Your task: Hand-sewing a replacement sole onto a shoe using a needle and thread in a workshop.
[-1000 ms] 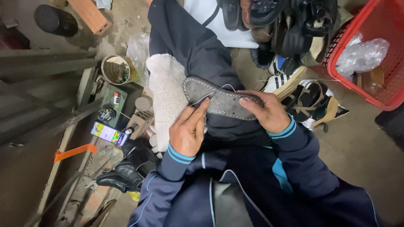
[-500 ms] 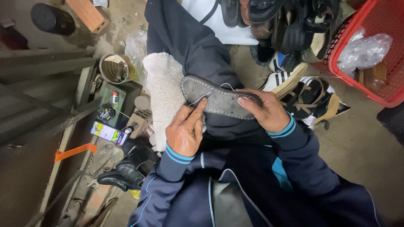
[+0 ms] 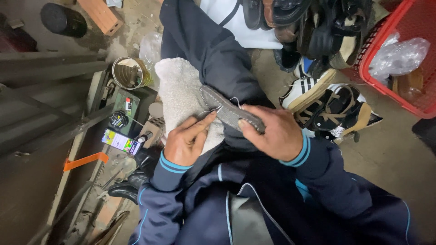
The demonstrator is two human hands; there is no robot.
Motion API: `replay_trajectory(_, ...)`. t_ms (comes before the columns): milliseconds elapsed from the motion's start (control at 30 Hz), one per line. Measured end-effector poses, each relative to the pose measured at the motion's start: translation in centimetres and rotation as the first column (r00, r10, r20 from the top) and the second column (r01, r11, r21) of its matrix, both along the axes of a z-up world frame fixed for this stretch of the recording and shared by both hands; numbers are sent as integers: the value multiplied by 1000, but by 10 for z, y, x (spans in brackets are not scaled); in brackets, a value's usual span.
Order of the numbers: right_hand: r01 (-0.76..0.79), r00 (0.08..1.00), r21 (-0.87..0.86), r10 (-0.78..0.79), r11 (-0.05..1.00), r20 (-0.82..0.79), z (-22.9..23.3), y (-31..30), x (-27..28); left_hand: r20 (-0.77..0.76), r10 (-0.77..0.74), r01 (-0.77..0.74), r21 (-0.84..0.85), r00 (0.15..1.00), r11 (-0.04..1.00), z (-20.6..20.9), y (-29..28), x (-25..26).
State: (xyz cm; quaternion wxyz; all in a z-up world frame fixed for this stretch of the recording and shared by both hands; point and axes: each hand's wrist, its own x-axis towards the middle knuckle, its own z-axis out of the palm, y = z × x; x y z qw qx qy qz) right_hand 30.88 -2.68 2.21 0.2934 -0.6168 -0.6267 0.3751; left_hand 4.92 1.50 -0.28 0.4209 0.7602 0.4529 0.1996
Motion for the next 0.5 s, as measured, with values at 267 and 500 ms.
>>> replay_trajectory(267,-3,953,268,-79,963,294,9,-6,-55,-36,-119,122,123,992,985,9,23,-21)
replay_trajectory(500,-45,983,245,0,969,183,19,1,-52,-2,-75,75,143,997,987,-7,22,-19)
